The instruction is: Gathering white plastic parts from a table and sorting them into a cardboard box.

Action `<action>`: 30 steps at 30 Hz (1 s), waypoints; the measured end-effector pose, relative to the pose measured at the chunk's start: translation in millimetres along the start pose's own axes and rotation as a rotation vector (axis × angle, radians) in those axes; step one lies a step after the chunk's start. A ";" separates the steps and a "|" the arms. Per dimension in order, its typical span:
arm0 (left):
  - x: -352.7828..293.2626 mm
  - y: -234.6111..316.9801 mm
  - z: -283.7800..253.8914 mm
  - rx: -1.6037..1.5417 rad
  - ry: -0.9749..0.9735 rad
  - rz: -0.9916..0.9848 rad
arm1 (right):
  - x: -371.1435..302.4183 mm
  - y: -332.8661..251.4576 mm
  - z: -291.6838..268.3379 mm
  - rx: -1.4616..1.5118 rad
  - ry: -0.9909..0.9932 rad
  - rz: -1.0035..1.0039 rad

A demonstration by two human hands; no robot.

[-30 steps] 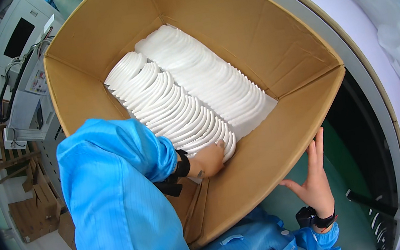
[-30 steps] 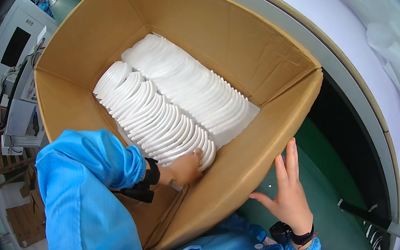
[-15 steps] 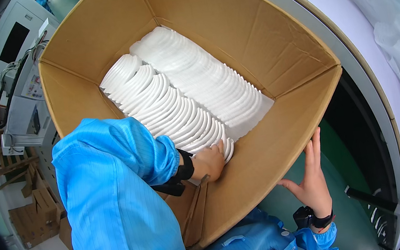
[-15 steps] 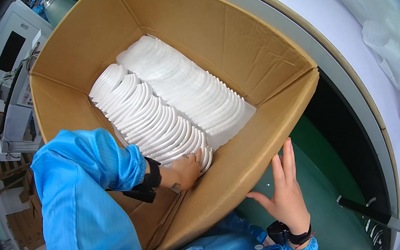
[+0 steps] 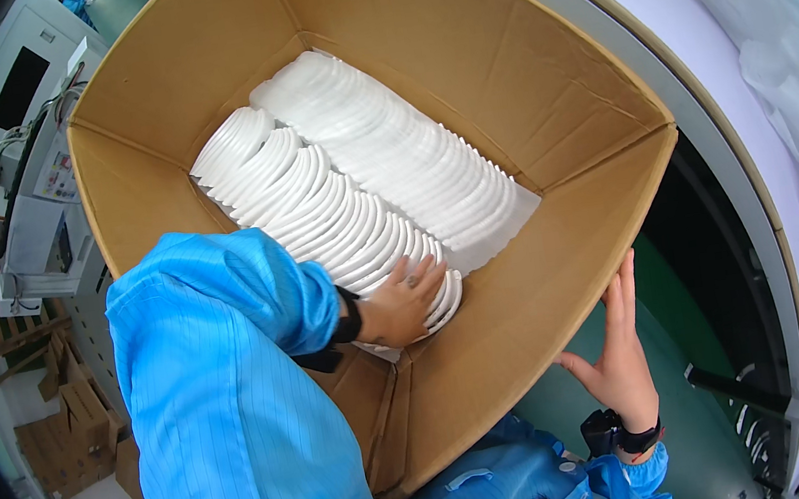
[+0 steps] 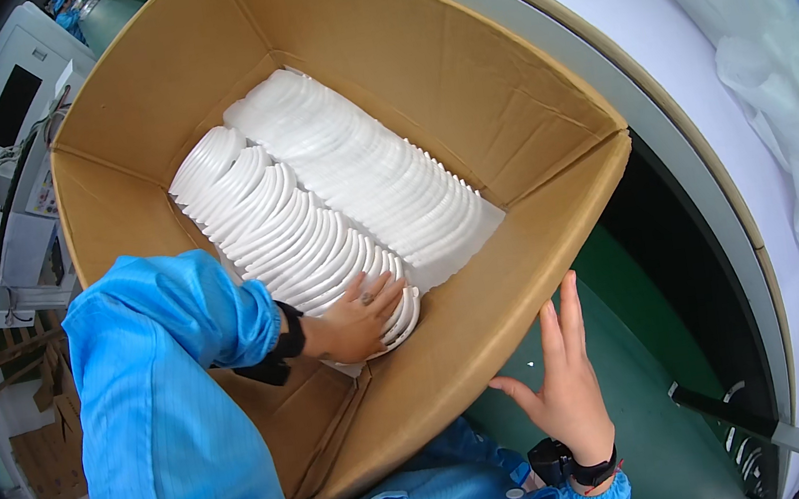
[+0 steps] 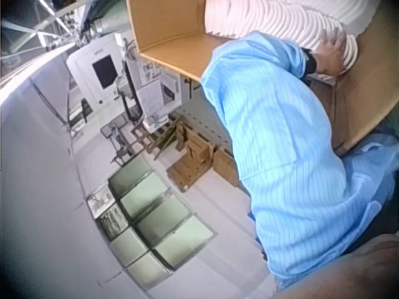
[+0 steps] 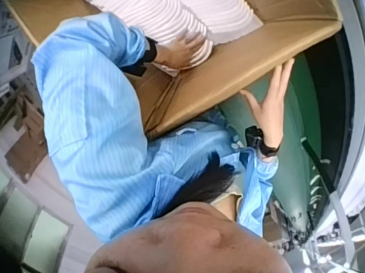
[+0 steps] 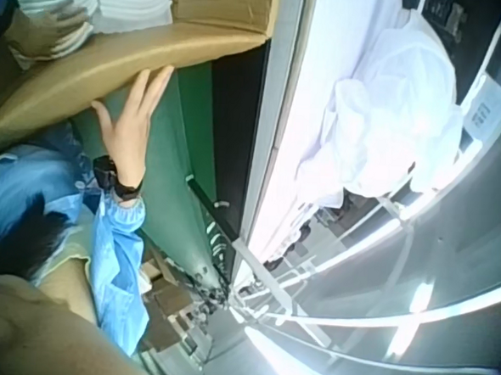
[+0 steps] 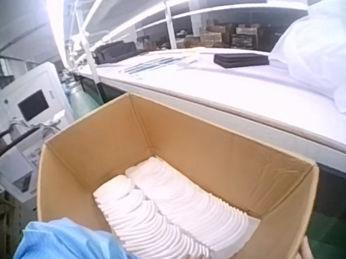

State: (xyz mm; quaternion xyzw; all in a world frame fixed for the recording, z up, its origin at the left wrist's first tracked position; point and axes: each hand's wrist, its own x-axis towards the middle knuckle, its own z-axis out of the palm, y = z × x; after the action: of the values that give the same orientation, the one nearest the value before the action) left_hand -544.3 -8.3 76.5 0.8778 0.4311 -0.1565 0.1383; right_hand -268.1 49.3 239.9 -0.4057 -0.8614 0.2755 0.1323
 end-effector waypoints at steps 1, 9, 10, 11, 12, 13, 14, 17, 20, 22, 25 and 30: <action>-7.7 -7.3 12.8 -0.156 0.169 0.025 | 0.4 0.6 -0.4 0.009 -0.004 -0.010; 5.3 -41.1 23.8 -0.096 0.316 0.189 | -4.2 -3.2 3.8 0.051 -0.015 0.020; 5.8 -41.3 23.7 -0.096 0.319 0.193 | -3.8 -2.7 2.6 0.048 -0.010 0.028; 3.0 -41.4 24.4 -0.067 0.331 0.211 | -3.3 -3.2 1.8 0.044 -0.008 0.030; -0.3 -41.4 24.8 -0.039 0.343 0.229 | -2.9 -4.3 1.2 0.033 -0.018 0.027; -3.9 -41.0 23.8 -0.011 0.353 0.248 | -3.8 -5.6 1.5 0.025 -0.028 0.025; -5.3 -40.8 21.4 0.011 0.369 0.251 | -5.0 -5.1 1.0 0.023 -0.026 0.029; -4.1 -40.0 12.1 0.076 0.283 0.196 | -8.0 -3.7 -0.5 0.009 -0.057 0.044; 1.8 -47.6 13.9 -0.042 0.350 0.349 | -11.8 -4.4 0.2 0.010 -0.111 0.115; 17.4 -52.3 29.0 -0.065 0.369 0.392 | -12.1 -0.4 5.0 0.050 -0.089 0.123; 32.8 -54.6 25.9 -0.201 0.319 0.399 | -14.2 3.2 10.9 0.074 -0.075 0.134; 30.9 -51.4 22.1 -0.156 0.367 0.481 | -10.7 3.4 5.3 0.022 -0.081 0.153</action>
State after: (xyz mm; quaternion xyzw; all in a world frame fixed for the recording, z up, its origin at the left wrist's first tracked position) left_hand -571.0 35.7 38.6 0.9549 0.2397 0.0754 0.1583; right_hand -261.6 40.9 233.5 -0.4574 -0.8294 0.3105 0.0805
